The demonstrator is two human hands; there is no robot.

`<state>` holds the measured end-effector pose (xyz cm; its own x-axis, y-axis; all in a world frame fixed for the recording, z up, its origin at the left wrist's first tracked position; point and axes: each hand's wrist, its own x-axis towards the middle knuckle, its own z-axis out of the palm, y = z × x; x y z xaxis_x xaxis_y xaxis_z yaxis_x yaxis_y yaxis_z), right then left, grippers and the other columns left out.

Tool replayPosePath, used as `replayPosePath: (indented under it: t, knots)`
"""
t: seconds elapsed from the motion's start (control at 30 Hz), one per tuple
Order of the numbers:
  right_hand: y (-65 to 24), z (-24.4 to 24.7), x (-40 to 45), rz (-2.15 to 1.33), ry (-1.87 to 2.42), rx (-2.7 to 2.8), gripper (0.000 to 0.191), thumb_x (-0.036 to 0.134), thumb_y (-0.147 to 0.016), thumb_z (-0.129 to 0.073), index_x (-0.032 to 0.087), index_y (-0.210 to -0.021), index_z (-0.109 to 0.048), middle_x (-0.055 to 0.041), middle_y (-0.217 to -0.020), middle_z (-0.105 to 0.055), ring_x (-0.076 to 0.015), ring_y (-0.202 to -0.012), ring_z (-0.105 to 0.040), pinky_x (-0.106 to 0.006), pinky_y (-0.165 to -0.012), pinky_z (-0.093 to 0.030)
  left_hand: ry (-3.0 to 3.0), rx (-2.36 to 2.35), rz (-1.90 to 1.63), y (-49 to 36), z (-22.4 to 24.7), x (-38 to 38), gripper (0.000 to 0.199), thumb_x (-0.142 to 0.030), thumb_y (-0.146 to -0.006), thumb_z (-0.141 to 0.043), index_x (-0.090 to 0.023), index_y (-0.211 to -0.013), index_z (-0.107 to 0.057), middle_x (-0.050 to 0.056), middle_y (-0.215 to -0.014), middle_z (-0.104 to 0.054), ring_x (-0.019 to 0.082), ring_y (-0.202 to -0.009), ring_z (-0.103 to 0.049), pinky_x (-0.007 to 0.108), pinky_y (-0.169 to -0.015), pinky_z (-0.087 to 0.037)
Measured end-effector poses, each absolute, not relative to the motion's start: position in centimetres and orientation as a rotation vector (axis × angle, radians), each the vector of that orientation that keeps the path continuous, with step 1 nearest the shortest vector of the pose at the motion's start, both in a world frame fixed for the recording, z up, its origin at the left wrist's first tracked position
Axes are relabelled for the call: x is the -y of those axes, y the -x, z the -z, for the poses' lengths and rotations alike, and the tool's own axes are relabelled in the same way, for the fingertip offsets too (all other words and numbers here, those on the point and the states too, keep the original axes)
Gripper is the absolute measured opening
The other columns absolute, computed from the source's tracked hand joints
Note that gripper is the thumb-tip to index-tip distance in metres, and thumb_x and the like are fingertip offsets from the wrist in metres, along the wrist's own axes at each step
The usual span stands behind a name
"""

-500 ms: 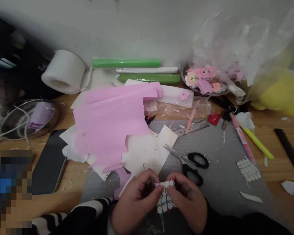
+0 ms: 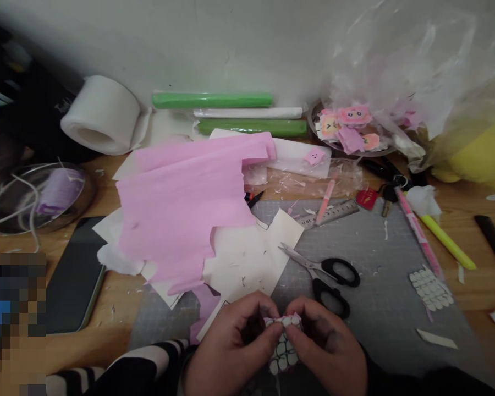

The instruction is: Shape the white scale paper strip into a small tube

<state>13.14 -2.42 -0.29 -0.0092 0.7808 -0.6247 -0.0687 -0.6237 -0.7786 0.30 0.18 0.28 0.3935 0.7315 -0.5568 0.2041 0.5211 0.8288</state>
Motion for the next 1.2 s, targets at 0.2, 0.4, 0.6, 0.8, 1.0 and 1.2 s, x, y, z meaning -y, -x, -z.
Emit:
replayPosePath:
  t: [0.2,0.4,0.6,0.8,1.0,1.2]
  knots:
    - [-13.3,0.4,2.6,-1.655,1.676,0.841,0.009,0.026,-0.065,-0.051,0.018,-0.061,-0.050,0.0046,-0.053,-0.042,-0.0095,-0.051,-0.040,-0.020,-0.046,-0.034,-1.069,-1.195,-0.396,-0.2,-0.4,-0.3,0.012,-0.028,-0.072,-0.048,-0.016,-0.068,-0.049,-0.004,-0.056,-0.041,0.009,-0.053,-0.036,0.020,-0.048,-0.029]
    - [-14.3,1.4,2.9,-1.687,1.631,1.136,0.004,0.018,-0.067,-0.048,0.018,-0.066,-0.052,0.0035,-0.057,-0.046,-0.0098,-0.053,-0.043,-0.019,-0.049,-0.035,-1.153,-1.220,-0.360,-0.3,-0.1,-0.2,0.008,-0.024,-0.069,-0.048,-0.017,-0.065,-0.048,-0.004,-0.054,-0.042,0.009,-0.050,-0.038,0.020,-0.046,-0.030]
    - [-14.6,1.7,3.1,-1.696,1.669,1.210,0.004,0.017,-0.068,-0.048,0.018,-0.066,-0.052,0.0036,-0.056,-0.045,-0.0096,-0.051,-0.043,-0.018,-0.046,-0.036,-1.179,-1.202,-0.382,-0.2,-0.1,-0.2,0.007,-0.020,-0.070,-0.048,-0.017,-0.064,-0.049,-0.003,-0.056,-0.047,0.009,-0.053,-0.042,0.019,-0.048,-0.034]
    - [-14.3,1.1,2.8,-1.684,1.684,1.170,0.003,0.019,-0.067,-0.050,0.018,-0.064,-0.051,0.0031,-0.054,-0.045,-0.0098,-0.050,-0.042,-0.019,-0.045,-0.036,-1.182,-1.200,-0.393,0.0,-0.2,-0.1,0.008,-0.021,-0.072,-0.049,-0.017,-0.066,-0.051,-0.002,-0.058,-0.050,0.010,-0.054,-0.045,0.019,-0.050,-0.036]
    - [-13.6,-0.3,2.2,-1.622,1.758,0.967,0.007,0.023,-0.063,-0.050,0.019,-0.057,-0.049,0.0044,-0.052,-0.041,-0.0089,-0.049,-0.038,-0.019,-0.045,-0.031,-1.169,-1.170,-0.371,0.1,-0.3,-0.3,0.013,-0.024,-0.073,-0.050,-0.017,-0.062,-0.052,-0.002,-0.056,-0.049,0.010,-0.054,-0.044,0.020,-0.050,-0.035]
    - [-13.5,-0.6,1.9,-1.606,1.784,0.934,0.011,0.027,-0.065,-0.051,0.018,-0.057,-0.050,0.0050,-0.051,-0.041,-0.0085,-0.048,-0.038,-0.019,-0.045,-0.031,-1.133,-1.160,-0.357,-0.1,-0.1,-0.5,0.012,-0.026,-0.073,-0.051,-0.017,-0.065,-0.052,-0.002,-0.057,-0.049,0.010,-0.055,-0.044,0.019,-0.050,-0.035]
